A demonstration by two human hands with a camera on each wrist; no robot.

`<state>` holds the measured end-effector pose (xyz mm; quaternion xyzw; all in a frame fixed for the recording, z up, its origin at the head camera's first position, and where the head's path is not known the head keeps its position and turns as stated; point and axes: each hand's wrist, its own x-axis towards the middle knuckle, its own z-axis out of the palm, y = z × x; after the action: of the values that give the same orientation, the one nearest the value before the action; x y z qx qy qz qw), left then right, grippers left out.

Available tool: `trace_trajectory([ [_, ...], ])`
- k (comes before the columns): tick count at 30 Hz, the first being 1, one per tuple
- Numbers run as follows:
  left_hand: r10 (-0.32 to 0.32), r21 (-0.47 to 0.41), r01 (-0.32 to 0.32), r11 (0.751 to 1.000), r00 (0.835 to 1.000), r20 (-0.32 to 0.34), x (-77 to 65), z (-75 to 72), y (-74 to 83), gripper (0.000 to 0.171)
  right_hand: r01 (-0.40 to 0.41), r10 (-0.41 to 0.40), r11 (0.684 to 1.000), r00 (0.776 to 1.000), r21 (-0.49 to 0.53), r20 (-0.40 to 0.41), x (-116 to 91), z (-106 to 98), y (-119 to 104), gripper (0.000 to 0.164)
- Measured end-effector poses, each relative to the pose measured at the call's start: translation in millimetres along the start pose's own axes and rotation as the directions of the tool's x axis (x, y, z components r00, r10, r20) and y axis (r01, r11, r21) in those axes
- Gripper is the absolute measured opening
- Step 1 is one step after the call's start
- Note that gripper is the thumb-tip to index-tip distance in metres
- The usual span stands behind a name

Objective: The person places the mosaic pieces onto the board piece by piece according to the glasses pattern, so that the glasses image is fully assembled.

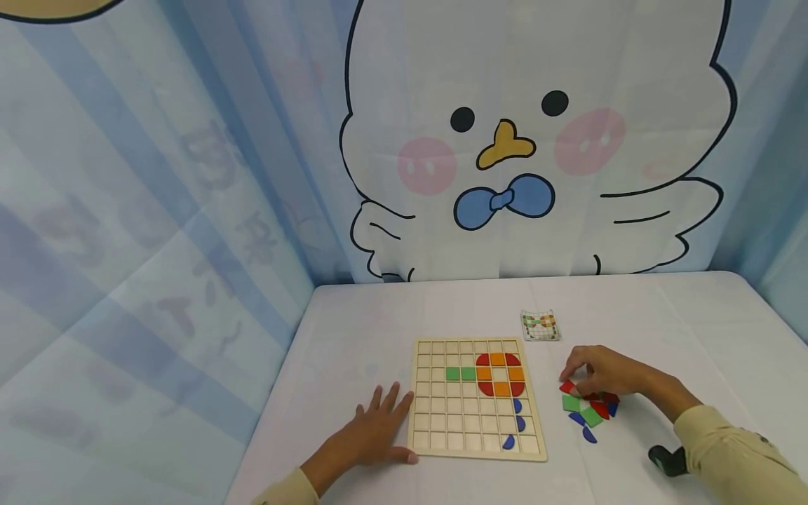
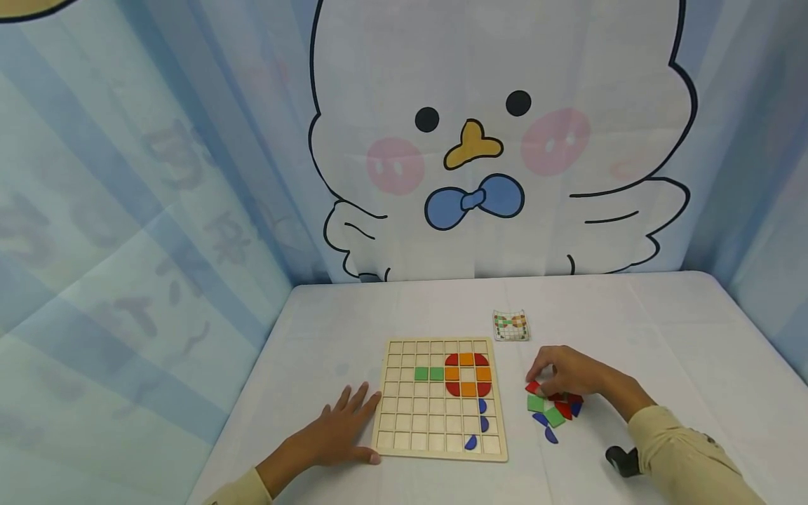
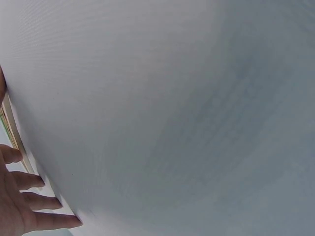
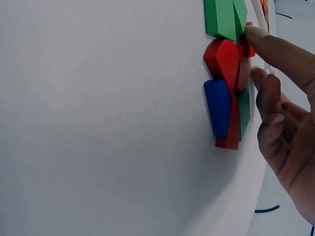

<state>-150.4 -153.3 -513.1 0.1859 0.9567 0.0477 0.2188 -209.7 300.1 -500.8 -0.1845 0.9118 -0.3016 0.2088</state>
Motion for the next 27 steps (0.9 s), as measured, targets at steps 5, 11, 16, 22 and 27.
trace_trajectory([
  [5, 0.000, 0.001, 0.000, 1.000, 1.000, 0.002, 0.3, 0.2, -0.3, 0.108, -0.019, 0.018, 1.000, 0.999, -0.023, -0.031, 3, 3, 2, 0.015],
  [11, 0.000, 0.000, 0.000, 1.000, 1.000, 0.002, 0.7, 0.7, -0.4, 0.108, -0.025, 0.024, 0.999, 0.998, -0.028, -0.050, 4, 7, 2, 0.014],
  [16, 0.002, 0.004, -0.002, 1.000, 1.000, 0.002, 0.0, 0.7, 0.3, 0.108, -0.023, 0.024, 1.000, 0.999, 0.020, -0.029, 6, 10, 3, 0.015],
  [22, 0.003, 0.002, -0.003, 1.000, 1.000, 0.003, -2.2, -1.3, 2.5, 0.107, 0.048, -0.047, 0.998, 0.998, 0.027, -0.050, 10, 10, 2, 0.023],
  [27, -0.001, 0.004, 0.001, 1.000, 1.000, 0.006, -1.5, -1.6, 1.8, 0.108, 0.069, -0.068, 0.997, 0.996, 0.017, -0.058, 16, 8, -5, 0.028],
])
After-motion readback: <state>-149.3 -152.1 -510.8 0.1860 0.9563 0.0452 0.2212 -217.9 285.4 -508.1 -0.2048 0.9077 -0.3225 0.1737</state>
